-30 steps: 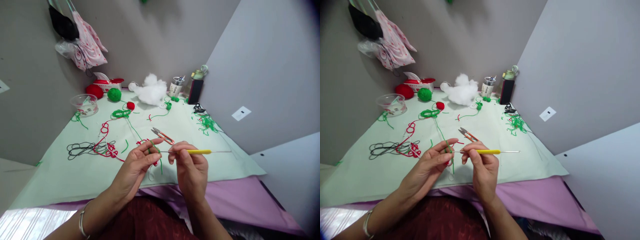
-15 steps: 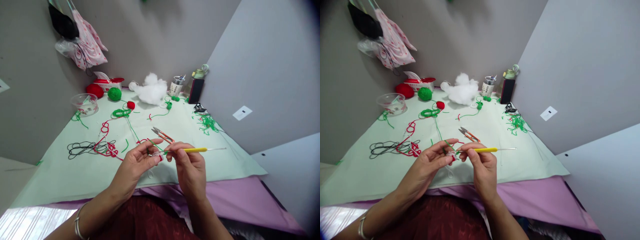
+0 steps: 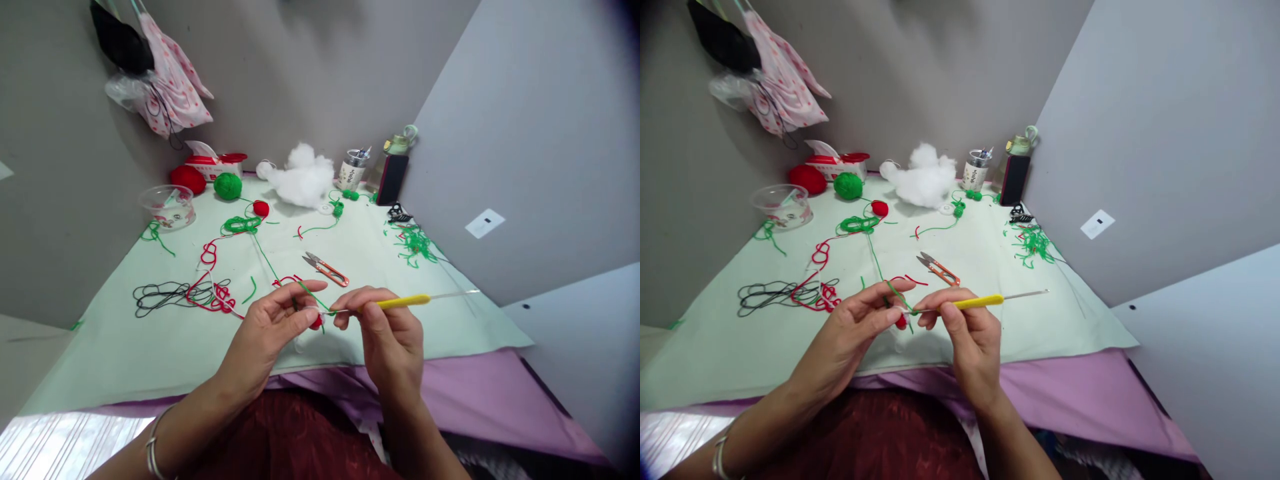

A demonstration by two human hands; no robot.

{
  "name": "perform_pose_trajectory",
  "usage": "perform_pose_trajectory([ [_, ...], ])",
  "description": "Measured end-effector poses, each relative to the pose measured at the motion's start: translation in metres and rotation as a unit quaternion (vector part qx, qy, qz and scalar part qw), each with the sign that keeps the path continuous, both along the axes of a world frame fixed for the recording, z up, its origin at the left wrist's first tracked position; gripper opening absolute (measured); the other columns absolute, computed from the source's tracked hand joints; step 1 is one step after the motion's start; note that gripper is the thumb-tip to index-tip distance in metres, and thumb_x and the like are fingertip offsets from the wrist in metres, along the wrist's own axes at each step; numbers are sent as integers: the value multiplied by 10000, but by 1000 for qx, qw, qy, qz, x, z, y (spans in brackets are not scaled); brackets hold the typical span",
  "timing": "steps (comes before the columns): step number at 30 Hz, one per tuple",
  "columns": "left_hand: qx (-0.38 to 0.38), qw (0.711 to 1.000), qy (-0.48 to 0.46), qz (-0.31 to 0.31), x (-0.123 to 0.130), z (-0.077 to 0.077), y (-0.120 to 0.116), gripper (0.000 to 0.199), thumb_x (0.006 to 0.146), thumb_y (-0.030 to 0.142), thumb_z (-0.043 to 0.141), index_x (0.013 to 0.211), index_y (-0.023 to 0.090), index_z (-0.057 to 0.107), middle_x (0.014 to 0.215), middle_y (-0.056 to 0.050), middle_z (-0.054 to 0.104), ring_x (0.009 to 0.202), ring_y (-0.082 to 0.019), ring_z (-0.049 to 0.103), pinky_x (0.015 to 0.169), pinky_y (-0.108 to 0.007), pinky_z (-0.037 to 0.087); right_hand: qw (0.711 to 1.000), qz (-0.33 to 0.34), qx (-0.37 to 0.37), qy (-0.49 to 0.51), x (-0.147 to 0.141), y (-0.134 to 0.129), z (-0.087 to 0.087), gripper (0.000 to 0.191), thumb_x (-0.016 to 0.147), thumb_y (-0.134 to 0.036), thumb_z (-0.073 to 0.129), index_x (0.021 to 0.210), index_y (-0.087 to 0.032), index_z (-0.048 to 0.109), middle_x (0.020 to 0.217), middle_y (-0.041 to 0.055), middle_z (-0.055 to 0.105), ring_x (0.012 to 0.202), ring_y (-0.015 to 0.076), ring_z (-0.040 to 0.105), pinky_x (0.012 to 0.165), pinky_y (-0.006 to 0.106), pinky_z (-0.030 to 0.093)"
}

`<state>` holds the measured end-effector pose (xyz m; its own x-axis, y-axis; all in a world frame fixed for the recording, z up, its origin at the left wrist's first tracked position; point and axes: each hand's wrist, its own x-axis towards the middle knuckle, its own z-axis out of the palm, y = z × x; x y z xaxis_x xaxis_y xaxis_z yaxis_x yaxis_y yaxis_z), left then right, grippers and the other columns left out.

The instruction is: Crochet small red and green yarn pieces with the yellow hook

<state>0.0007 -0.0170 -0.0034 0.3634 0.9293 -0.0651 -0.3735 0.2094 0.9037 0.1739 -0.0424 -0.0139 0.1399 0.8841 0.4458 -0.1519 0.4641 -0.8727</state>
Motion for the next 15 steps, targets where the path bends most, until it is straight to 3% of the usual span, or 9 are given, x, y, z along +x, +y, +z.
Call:
perform_pose_trajectory([
  [6,15,1000,9,4,-1,0,1,259,890,323,837,1148,312,854,849,2,677,818,-146,613,817,-267,464,999,-30,33,-28,0,-3,-1,219,1071,-247,577,1015,-246,789,935,37,772,753,153,698,683,308,572],
  [15,19,1000,-1,9,0,-6,2,203,924,321,805,1118,292,857,822,4,734,742,-120,642,758,-234,500,995,36,-27,89,-4,4,1,205,1038,-305,646,918,-213,785,877,44,791,657,134,708,615,263,572],
])
